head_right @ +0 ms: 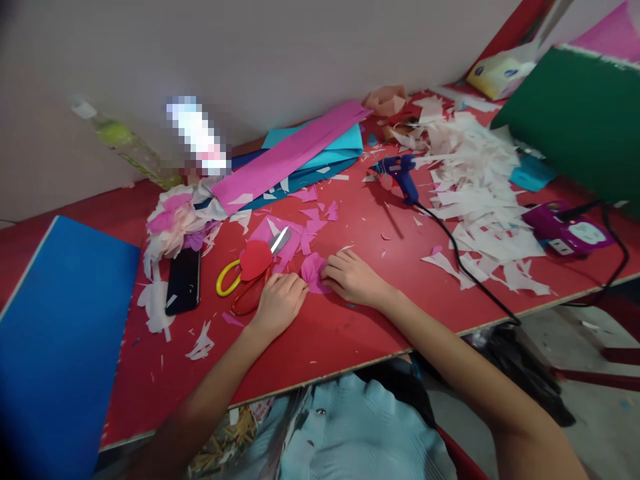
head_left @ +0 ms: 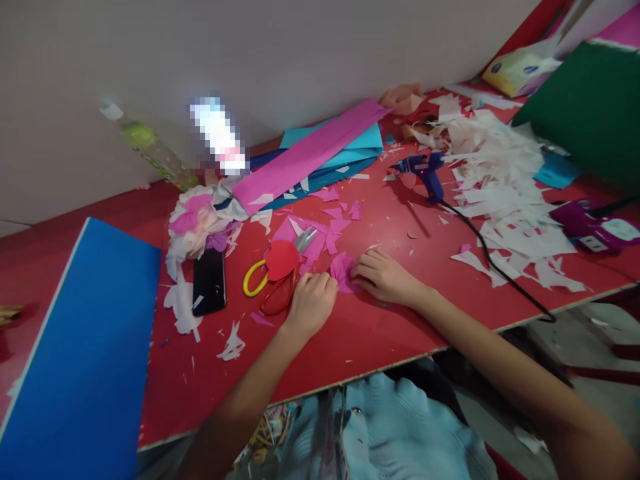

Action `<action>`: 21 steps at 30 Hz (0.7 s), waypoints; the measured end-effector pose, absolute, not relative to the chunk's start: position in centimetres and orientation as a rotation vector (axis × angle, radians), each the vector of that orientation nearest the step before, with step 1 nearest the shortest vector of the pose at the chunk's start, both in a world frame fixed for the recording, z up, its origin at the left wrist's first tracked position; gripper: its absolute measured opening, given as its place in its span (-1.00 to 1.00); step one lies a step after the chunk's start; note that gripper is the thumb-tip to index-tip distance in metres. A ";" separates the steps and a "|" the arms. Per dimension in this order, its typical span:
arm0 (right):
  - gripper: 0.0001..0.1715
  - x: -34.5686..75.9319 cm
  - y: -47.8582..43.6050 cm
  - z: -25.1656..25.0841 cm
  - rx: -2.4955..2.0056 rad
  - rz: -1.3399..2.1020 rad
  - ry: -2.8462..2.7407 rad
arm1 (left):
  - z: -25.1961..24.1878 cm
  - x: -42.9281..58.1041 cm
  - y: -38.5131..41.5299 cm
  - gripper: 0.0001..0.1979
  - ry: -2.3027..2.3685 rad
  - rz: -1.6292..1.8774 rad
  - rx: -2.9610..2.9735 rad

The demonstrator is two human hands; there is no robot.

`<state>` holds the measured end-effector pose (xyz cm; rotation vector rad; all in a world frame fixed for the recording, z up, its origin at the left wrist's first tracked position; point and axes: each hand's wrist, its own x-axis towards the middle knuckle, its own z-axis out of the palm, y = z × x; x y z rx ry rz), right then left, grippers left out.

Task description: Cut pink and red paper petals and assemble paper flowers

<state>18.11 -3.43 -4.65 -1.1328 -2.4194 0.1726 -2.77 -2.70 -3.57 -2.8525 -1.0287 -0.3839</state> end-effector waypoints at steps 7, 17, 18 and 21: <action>-0.74 17.9 -3.3 -5.0 -1.150 0.057 -2.434 | -3.6 -2.7 -2.8 -0.87 -1.050 -0.389 -2.833; -0.78 18.2 -3.5 -4.7 -1.155 0.136 -2.445 | -3.8 -2.7 -2.7 -0.88 -1.071 -0.372 -2.823; -0.78 18.2 -3.4 -4.7 -1.150 0.137 -2.446 | -3.8 -2.7 -2.7 -0.88 -1.073 -0.368 -2.821; -0.78 18.3 -3.4 -4.8 -1.150 0.127 -2.444 | -3.8 -2.7 -2.7 -0.89 -1.079 -0.370 -2.815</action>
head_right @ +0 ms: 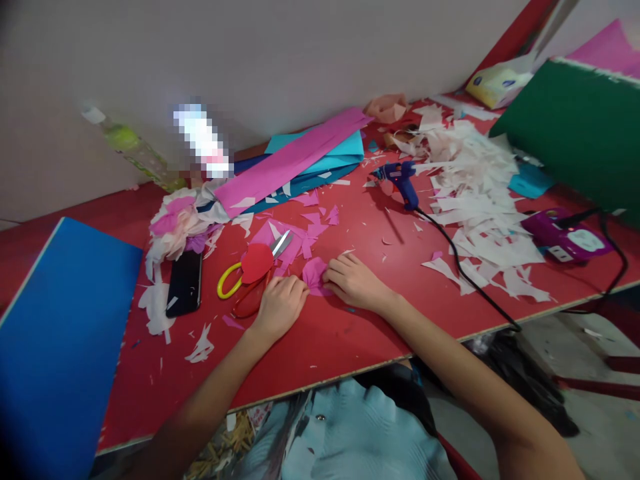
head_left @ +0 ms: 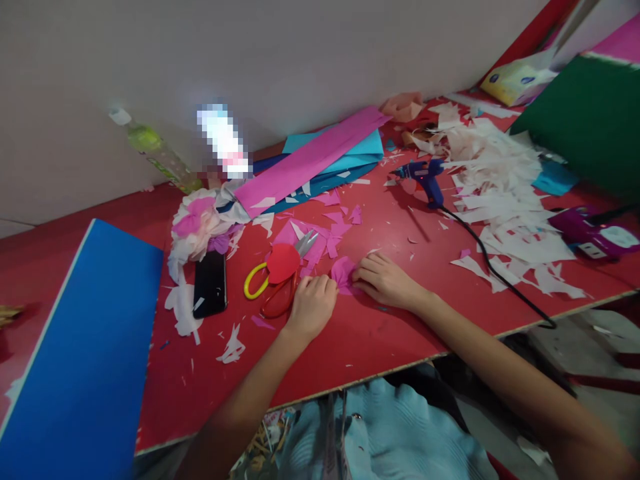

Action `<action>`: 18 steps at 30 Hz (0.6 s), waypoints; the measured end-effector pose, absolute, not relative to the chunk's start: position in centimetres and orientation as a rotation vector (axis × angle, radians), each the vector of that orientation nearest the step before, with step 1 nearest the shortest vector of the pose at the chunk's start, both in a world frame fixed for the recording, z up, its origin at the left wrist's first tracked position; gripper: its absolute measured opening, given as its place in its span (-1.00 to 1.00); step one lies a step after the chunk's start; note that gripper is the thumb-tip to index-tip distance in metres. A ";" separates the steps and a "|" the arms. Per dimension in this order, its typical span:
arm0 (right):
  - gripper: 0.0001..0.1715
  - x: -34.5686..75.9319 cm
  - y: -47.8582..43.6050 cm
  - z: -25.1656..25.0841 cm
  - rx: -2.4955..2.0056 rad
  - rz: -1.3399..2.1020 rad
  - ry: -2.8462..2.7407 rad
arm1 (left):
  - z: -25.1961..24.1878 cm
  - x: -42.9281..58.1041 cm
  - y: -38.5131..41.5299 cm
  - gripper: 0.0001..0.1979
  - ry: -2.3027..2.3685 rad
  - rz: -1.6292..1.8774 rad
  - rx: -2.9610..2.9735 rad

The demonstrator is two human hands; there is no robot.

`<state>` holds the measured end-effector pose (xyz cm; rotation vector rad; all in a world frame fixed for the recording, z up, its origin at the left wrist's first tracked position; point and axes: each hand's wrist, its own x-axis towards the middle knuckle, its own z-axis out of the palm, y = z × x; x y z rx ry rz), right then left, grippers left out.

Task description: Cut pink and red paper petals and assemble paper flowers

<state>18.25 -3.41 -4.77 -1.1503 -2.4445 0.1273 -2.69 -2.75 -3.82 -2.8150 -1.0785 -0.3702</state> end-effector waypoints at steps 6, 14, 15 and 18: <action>-0.72 18.3 -3.4 -4.8 -1.157 0.108 -2.436 | -3.9 -2.7 -2.7 -0.89 -1.083 -0.359 -2.813; -0.74 18.7 -3.5 -4.5 -1.176 0.127 -2.416 | -3.9 -2.7 -2.8 -0.90 -1.099 -0.383 -2.809; -0.74 18.8 -3.5 -4.5 -1.179 0.133 -2.418 | -3.9 -2.7 -2.8 -0.90 -1.103 -0.372 -2.813; -0.74 18.9 -3.4 -4.5 -1.187 0.145 -2.419 | -4.0 -2.7 -2.8 -0.89 -1.119 -0.344 -2.832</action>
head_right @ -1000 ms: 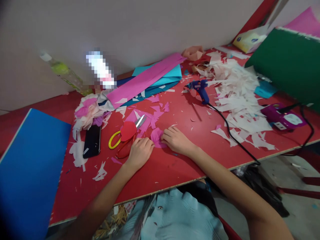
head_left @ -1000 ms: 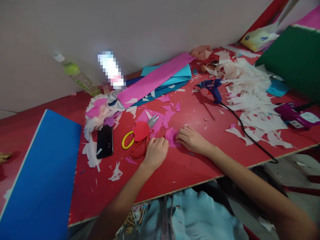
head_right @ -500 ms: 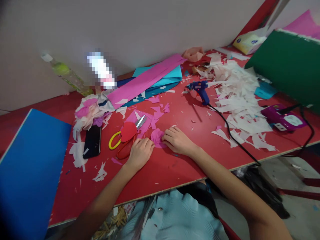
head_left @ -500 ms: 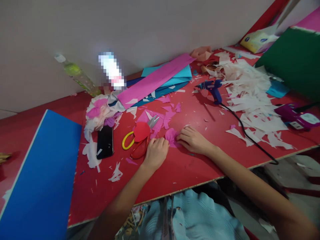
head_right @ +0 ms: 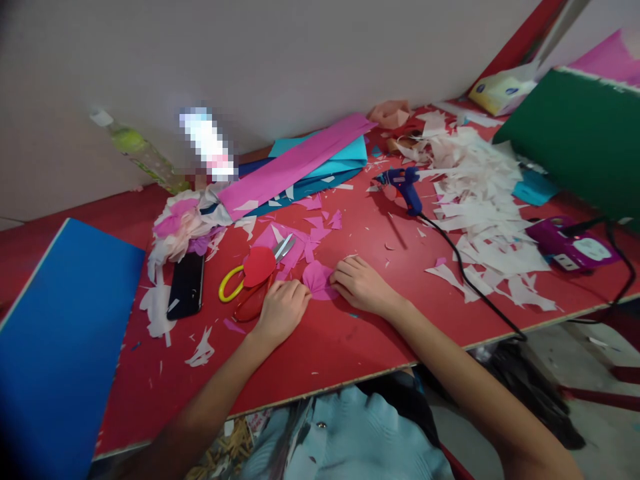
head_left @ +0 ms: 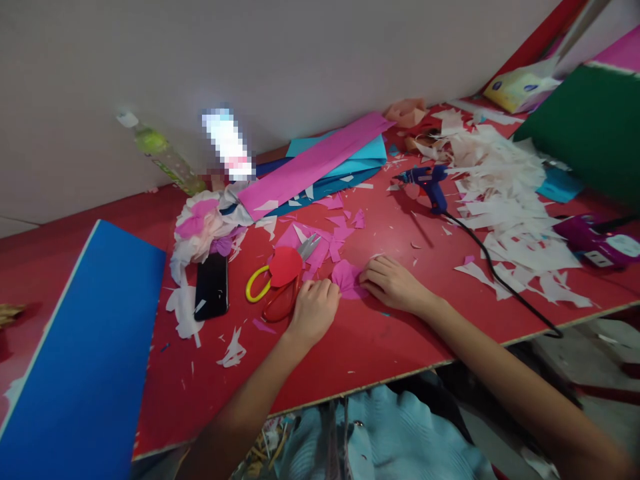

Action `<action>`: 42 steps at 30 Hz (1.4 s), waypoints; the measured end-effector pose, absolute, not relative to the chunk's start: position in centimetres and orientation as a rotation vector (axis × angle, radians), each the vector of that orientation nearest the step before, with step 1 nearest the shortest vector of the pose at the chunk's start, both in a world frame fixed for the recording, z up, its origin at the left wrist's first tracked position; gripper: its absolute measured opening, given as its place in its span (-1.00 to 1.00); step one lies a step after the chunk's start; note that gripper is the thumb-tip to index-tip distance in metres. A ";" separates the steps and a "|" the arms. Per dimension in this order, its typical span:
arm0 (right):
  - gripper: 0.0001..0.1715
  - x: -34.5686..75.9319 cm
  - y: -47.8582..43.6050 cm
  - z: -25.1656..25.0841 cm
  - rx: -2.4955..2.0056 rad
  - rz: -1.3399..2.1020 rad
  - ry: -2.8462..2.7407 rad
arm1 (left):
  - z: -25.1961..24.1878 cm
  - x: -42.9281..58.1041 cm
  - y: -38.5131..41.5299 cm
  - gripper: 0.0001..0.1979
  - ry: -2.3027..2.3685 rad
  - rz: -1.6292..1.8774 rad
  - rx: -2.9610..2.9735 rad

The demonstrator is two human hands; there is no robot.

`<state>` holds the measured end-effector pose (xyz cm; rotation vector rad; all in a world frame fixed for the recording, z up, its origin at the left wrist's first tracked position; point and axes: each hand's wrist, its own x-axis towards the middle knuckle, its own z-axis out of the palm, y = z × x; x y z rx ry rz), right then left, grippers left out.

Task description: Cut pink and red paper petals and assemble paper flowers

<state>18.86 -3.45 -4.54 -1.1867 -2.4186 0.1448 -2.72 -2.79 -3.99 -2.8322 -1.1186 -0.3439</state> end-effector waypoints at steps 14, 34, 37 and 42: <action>-0.76 19.0 -3.3 -4.4 -1.224 0.161 -2.313 | -3.9 -2.7 -2.8 -0.87 -1.136 -0.351 -2.839; -0.69 17.8 -3.1 -5.0 -1.185 0.109 -2.457 | -3.8 -2.9 -2.6 -0.88 -1.055 -0.341 -2.851; -0.67 17.8 -3.0 -5.2 -1.191 0.074 -2.465 | -3.8 -2.9 -2.6 -0.88 -1.052 -0.347 -2.846; -0.66 17.8 -3.0 -5.1 -1.207 0.050 -2.465 | -3.7 -2.8 -2.6 -0.88 -1.062 -0.370 -2.826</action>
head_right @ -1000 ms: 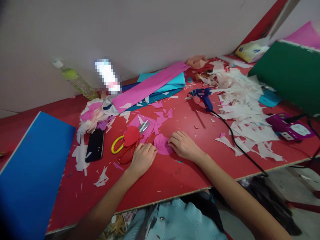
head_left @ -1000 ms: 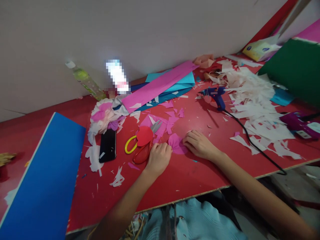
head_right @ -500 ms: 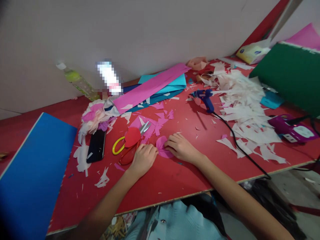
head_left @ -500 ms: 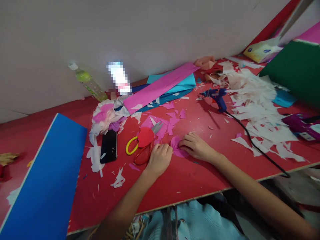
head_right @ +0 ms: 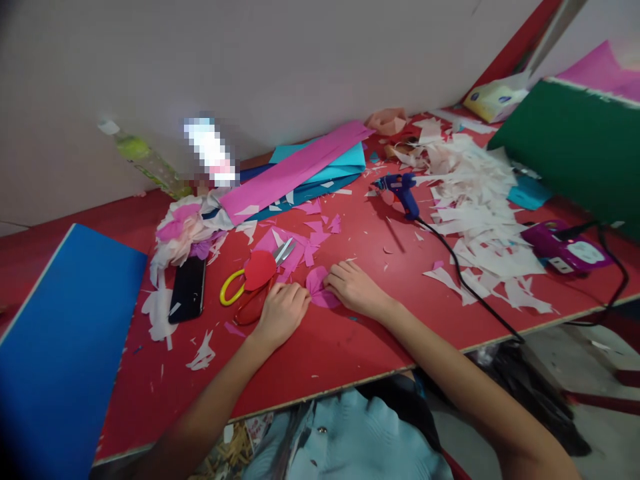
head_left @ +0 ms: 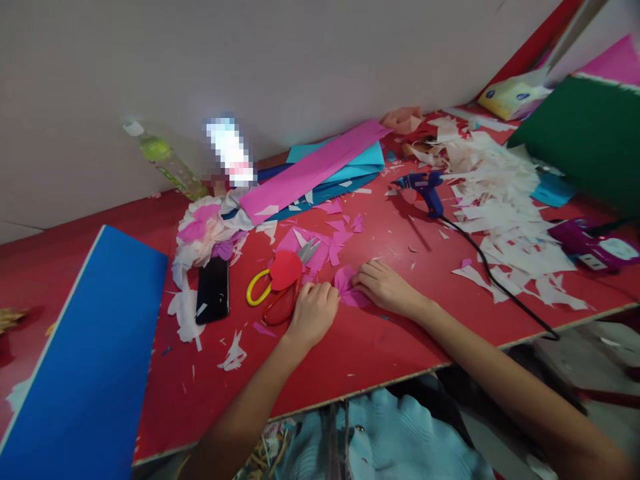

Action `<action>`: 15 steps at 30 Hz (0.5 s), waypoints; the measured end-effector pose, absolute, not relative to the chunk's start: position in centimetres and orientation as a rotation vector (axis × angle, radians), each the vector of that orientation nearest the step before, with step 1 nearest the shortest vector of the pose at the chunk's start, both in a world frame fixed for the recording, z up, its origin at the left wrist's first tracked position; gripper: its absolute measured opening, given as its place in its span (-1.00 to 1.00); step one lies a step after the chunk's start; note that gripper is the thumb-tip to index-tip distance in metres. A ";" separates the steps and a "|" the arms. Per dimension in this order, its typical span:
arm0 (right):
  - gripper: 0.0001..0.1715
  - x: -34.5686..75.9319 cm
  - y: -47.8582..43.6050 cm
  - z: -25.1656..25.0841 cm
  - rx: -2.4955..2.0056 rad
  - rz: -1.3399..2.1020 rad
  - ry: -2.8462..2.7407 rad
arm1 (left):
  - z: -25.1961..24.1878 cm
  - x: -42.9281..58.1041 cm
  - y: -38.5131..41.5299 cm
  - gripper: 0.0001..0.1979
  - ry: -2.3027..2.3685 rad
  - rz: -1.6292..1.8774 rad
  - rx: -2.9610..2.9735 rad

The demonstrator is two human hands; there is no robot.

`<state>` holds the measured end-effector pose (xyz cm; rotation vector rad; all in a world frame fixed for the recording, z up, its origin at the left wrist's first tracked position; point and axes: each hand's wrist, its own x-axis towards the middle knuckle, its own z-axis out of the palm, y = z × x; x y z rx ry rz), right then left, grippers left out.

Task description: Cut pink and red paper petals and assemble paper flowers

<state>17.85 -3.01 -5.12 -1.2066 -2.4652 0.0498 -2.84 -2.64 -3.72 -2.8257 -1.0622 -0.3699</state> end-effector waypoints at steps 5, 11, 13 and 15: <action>-0.66 18.0 -3.0 -5.1 -1.223 0.017 -2.478 | -3.7 -2.8 -2.6 -0.87 -1.072 -0.382 -2.831; -0.68 18.5 -3.1 -4.6 -1.238 0.113 -2.373 | -3.7 -2.8 -2.6 -0.86 -1.077 -0.366 -2.836; -0.71 18.2 -3.1 -4.4 -1.207 0.178 -2.328 | -3.7 -2.9 -2.6 -0.86 -1.067 -0.344 -2.834; -0.71 17.8 -3.0 -4.4 -1.166 0.201 -2.335 | -3.8 -3.0 -2.6 -0.86 -1.050 -0.326 -2.841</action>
